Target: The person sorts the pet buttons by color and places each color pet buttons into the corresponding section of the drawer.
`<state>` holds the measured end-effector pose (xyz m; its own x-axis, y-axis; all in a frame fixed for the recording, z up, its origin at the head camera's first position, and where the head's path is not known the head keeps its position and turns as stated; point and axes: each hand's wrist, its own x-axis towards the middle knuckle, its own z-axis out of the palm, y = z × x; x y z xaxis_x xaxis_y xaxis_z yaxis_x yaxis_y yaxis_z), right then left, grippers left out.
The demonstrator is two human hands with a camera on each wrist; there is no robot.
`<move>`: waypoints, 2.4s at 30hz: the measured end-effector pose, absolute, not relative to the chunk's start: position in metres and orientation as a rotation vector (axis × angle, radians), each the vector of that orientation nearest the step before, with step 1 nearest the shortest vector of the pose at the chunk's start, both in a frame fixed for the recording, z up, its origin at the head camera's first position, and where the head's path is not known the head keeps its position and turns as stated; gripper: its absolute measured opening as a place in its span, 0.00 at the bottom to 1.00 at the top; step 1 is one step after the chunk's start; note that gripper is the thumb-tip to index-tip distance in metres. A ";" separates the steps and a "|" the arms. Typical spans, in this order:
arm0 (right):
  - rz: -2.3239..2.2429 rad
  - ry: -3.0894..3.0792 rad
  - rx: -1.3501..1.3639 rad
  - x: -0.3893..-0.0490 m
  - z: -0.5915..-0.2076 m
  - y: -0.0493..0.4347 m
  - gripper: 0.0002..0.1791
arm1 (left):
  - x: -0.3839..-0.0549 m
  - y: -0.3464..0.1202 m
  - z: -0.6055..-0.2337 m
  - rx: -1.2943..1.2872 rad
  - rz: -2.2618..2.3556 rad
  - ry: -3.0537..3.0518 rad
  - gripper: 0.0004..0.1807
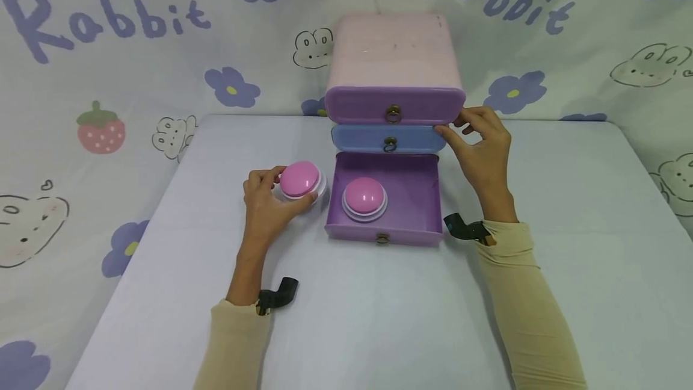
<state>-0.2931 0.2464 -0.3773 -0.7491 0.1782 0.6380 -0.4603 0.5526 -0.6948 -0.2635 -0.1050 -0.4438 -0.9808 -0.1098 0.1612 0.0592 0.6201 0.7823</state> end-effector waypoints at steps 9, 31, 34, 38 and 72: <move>1.210 -2.100 0.239 -0.292 -0.376 0.245 0.22 | -0.254 -0.083 -0.416 -0.077 -1.371 -2.626 0.41; 1.205 -2.106 0.223 -0.306 -0.392 0.256 0.22 | -0.243 0.006 -0.411 -0.464 -1.365 -2.559 0.38; 1.212 -2.098 0.230 -0.304 -0.390 0.255 0.22 | -0.242 0.015 -0.411 -0.500 -1.321 -2.540 0.38; 1.225 -2.085 0.249 -0.299 -0.383 0.250 0.22 | -0.242 0.027 -0.412 -0.538 -1.265 -2.535 0.39; 1.240 -2.093 0.240 -0.311 -0.400 0.264 0.24 | -0.169 0.010 -0.467 -0.504 -1.553 -2.125 0.07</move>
